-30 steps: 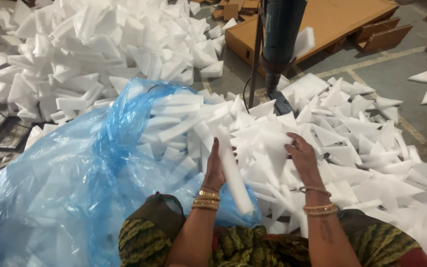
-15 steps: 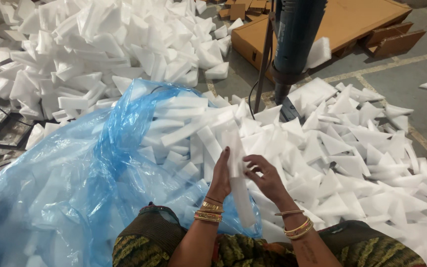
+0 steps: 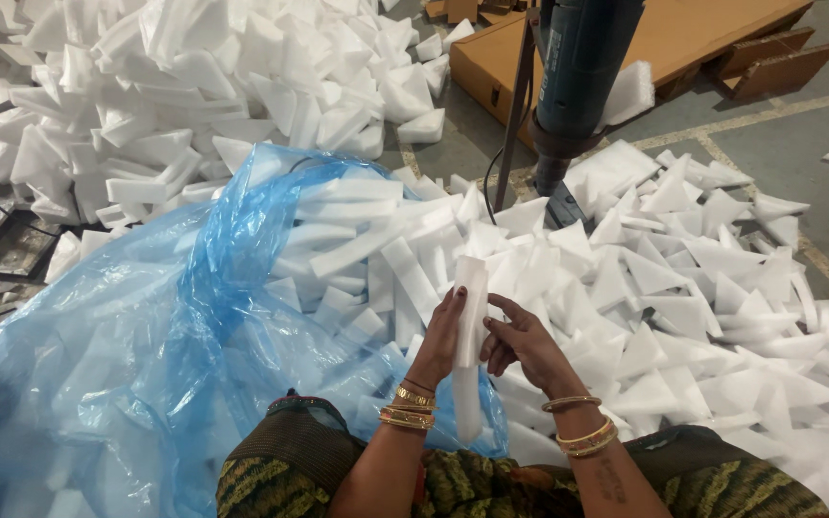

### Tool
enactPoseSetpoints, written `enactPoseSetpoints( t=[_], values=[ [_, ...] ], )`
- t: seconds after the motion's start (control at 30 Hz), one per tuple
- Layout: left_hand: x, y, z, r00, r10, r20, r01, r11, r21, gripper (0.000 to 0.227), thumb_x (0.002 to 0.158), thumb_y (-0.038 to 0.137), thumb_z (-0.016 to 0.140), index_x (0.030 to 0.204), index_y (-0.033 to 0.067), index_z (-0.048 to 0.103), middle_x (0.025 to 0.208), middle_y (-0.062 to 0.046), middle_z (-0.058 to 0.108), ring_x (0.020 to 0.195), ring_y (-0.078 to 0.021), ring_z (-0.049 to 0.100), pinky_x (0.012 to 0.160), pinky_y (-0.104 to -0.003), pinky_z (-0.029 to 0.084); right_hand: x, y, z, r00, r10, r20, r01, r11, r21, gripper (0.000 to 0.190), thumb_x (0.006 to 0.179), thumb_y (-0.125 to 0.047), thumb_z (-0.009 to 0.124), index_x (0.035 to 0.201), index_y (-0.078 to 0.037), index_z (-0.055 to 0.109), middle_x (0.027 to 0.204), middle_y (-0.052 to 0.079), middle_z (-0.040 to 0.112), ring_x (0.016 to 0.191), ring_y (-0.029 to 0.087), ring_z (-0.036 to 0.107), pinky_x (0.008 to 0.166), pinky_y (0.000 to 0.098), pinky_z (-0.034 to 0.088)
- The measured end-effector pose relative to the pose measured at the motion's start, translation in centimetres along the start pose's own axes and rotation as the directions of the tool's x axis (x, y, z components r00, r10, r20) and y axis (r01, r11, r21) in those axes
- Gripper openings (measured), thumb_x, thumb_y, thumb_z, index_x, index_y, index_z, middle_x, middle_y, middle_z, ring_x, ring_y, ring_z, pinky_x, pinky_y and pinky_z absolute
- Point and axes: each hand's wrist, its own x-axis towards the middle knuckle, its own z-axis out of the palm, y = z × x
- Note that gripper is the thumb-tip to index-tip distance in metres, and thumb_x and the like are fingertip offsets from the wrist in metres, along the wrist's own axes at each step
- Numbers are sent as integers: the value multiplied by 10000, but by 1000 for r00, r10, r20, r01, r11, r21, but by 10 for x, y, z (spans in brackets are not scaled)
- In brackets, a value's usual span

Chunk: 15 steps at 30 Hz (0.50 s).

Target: The person sits on the floor and repeatedly picks up white foam pieces from a large pile. They hold each piece with both hands, briefly inspect it, and then place it back onto the pile. The task involves handling the foam pieces one at a time in a repetitive cycle.

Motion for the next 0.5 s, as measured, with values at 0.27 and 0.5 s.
enactPoseSetpoints(
  t=[0.27, 0.5],
  values=[
    [7, -8, 12, 973, 105, -206, -74, 985, 155, 540, 1053, 348, 528, 1515, 70, 507, 981, -48, 651, 785, -100, 554, 683, -270, 498, 11, 39, 13, 989, -129, -74, 128, 992, -24, 499, 1022, -219, 536, 1473, -6, 511, 574, 54, 581, 414, 140, 524, 377, 271, 420],
    [4, -3, 10, 972, 155, -177, -97, 949, 301, 556, 1026, 317, 522, 1530, 87, 476, 1187, -77, 680, 934, -115, 605, 814, -276, 520, -3, 18, 17, 1000, -6, 26, 4, 997, 83, 474, 983, -276, 498, 1408, -67, 513, 541, 88, 583, 373, 185, 539, 345, 293, 424]
  ],
)
